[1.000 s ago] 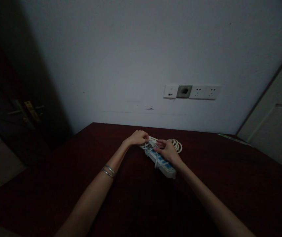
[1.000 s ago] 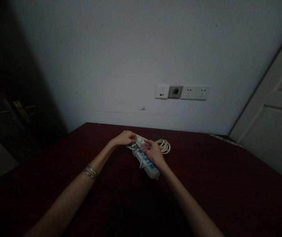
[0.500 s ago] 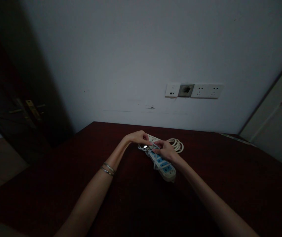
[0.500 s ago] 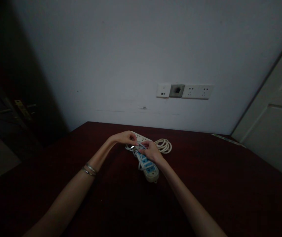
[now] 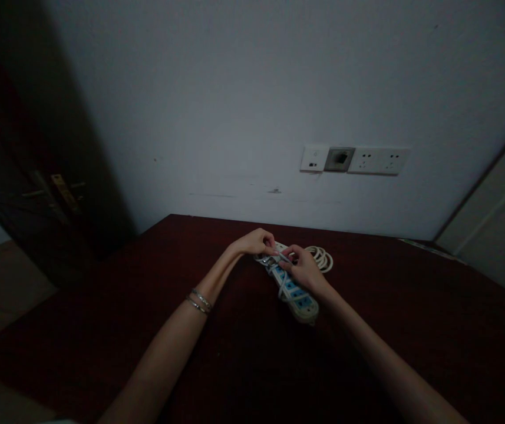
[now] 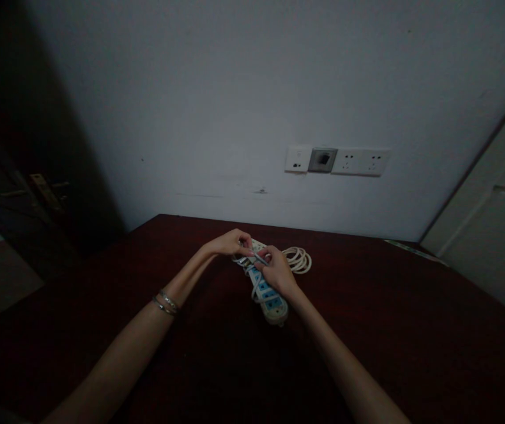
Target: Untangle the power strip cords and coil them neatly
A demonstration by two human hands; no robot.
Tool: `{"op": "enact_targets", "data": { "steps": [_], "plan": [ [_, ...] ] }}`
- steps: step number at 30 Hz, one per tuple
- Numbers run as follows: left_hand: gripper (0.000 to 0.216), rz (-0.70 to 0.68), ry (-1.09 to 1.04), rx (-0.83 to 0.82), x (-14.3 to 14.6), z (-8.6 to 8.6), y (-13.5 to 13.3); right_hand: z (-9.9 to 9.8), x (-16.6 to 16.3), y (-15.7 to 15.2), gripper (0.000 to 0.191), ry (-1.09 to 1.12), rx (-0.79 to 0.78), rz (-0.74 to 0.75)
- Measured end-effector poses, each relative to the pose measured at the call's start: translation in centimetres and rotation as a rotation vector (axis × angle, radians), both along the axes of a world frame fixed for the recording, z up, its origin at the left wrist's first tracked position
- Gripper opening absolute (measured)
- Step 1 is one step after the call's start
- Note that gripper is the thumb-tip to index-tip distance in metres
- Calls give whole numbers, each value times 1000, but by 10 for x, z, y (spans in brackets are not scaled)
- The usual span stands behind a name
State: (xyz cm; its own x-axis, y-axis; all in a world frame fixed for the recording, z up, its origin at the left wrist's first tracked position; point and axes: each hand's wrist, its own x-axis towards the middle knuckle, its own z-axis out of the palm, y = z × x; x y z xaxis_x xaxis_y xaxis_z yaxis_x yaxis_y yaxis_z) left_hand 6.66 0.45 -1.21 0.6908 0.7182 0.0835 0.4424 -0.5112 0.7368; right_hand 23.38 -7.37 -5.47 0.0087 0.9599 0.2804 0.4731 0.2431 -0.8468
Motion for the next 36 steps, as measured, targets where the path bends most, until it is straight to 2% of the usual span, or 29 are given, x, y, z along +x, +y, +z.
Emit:
{"op": "enact_targets", "data": {
  "steps": [3, 6, 11, 15, 21, 26, 31, 36],
  "plan": [
    [26, 35, -38, 66, 5, -3, -2, -2, 3, 1, 21, -21, 67, -34],
    [22, -5, -99, 145, 7, -4, -4, -2, 4, 2, 19, -42, 102, -55],
    [25, -88, -24, 188, 0, 1, -4, 1, 5, 4, 20, 13, -29, -31],
    [27, -67, 16, 179, -3, 1, -2, 0, 6, 4, 18, 7, -7, -44],
    [20, -94, -8, 211, 1, 1, -2, -3, 2, 1, 10, -133, 131, -80],
    [13, -9, 68, 376, 4, 5, -9, -1, 5, -3, 5, -360, 273, -101],
    [13, -29, 173, 429, 2, 14, -16, 5, 6, -7, 5, -553, 334, -66],
    [13, -68, 294, 581, -2, 20, -20, 5, 4, -6, 14, -518, 297, -12]
  ]
}}
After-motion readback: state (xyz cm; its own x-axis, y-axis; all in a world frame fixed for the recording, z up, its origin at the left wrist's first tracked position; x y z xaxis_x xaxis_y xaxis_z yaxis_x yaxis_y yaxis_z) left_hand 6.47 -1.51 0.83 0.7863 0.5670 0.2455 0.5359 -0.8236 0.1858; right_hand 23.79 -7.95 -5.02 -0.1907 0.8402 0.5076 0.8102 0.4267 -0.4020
